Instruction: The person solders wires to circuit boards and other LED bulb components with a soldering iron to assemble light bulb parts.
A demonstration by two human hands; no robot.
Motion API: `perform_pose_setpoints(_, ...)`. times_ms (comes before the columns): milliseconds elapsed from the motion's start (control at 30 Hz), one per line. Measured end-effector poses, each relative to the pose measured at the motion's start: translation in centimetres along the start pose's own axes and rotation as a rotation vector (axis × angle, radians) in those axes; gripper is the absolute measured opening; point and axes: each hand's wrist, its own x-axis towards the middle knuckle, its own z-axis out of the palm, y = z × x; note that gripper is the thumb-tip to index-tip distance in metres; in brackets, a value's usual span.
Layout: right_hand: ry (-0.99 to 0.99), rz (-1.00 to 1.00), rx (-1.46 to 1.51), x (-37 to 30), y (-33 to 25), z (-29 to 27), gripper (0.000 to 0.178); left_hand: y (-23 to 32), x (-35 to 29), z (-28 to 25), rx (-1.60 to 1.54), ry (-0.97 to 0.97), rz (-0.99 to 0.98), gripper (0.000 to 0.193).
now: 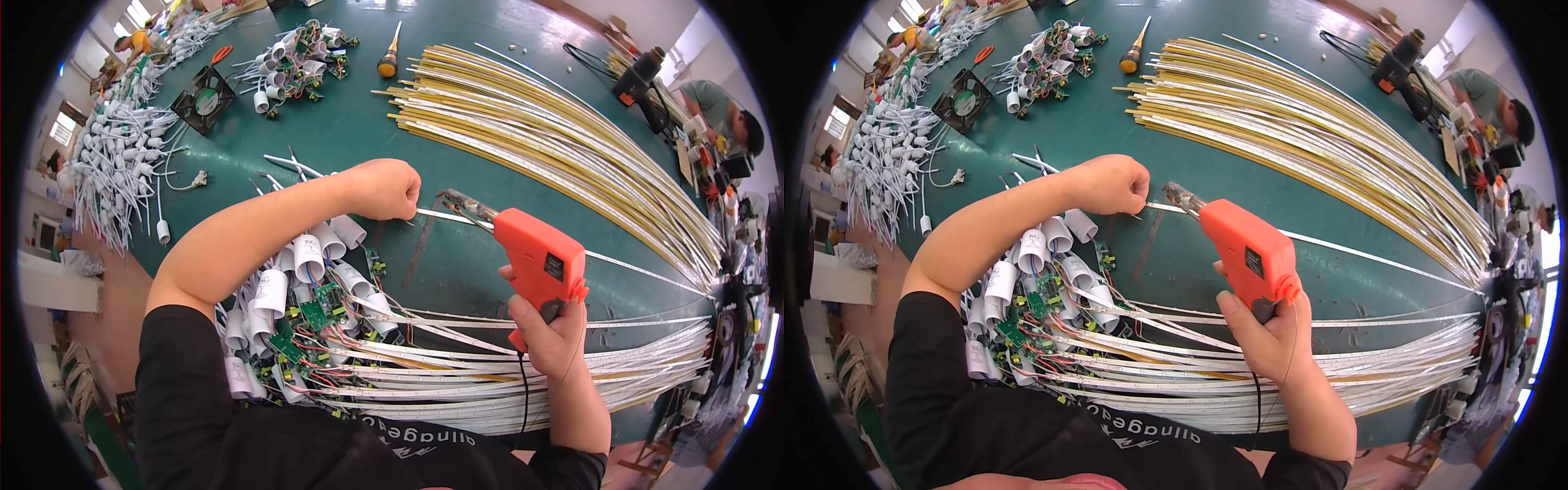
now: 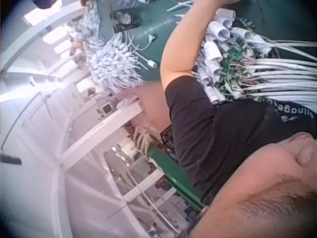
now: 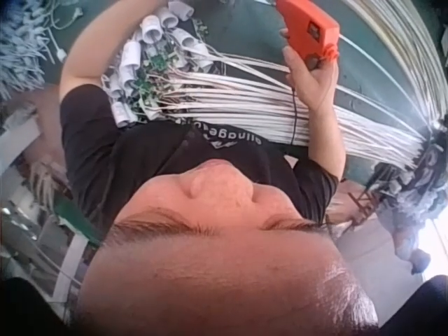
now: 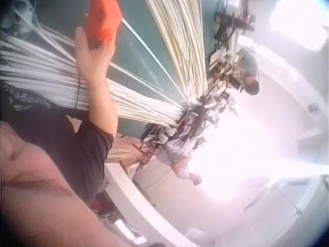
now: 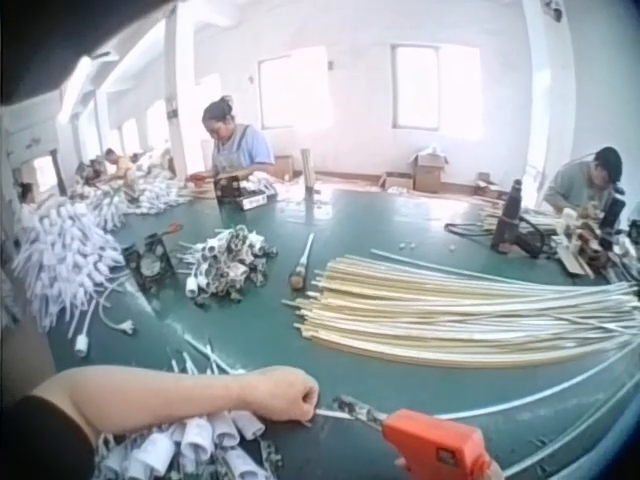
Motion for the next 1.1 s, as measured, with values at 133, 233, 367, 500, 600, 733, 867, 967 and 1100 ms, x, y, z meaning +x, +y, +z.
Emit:
perform_pose_setpoints(133,0.011,0.05,-0.007,-0.1,-0.5,0.2,0.041,0.3,-0.3,-0.3,0.002,-0.008,-0.012,0.013)
perform_pose_setpoints(233,-0.007,0.023,-0.05,0.1,-0.3,-0.3,0.042,0.1,-0.1,-0.6,-0.041,-0.04,-0.007,0.014)
perform_pose_setpoints(367,-0.012,0.048,-0.062,0.1,-0.3,-0.4,0.045,-1.3,-0.5,-1.4,-0.312,-0.138,0.097,0.016)
perform_pose_setpoints(500,-0.018,-0.012,-0.076,0.0,-0.2,-0.5,0.045,-2.3,-1.0,-1.8,-0.288,-0.221,0.288,0.021)
perform_pose_setpoints(600,0.011,0.01,-0.039,0.0,-0.3,-0.3,0.04,-2.5,-0.9,-1.6,-0.182,-0.203,0.389,0.022)
perform_pose_setpoints(733,0.003,0.033,0.0,0.0,-0.4,-0.3,0.043,-2.3,-1.2,-1.6,-0.169,-0.163,0.425,0.013)
perform_pose_setpoints(867,0.006,0.052,-0.014,0.0,-0.4,-0.3,0.043,-2.3,-0.9,-1.3,-0.23,-0.134,0.342,0.009)
perform_pose_setpoints(967,0.002,0.021,-0.028,0.2,-0.2,-0.2,0.043,-1.4,-0.8,-0.9,-0.286,-0.052,0.138,0.011)
perform_pose_setpoints(1100,0.018,0.075,-0.004,0.2,-0.4,0.1,0.042,-1.5,-0.6,0.1,-0.103,0.064,0.171,0.013)
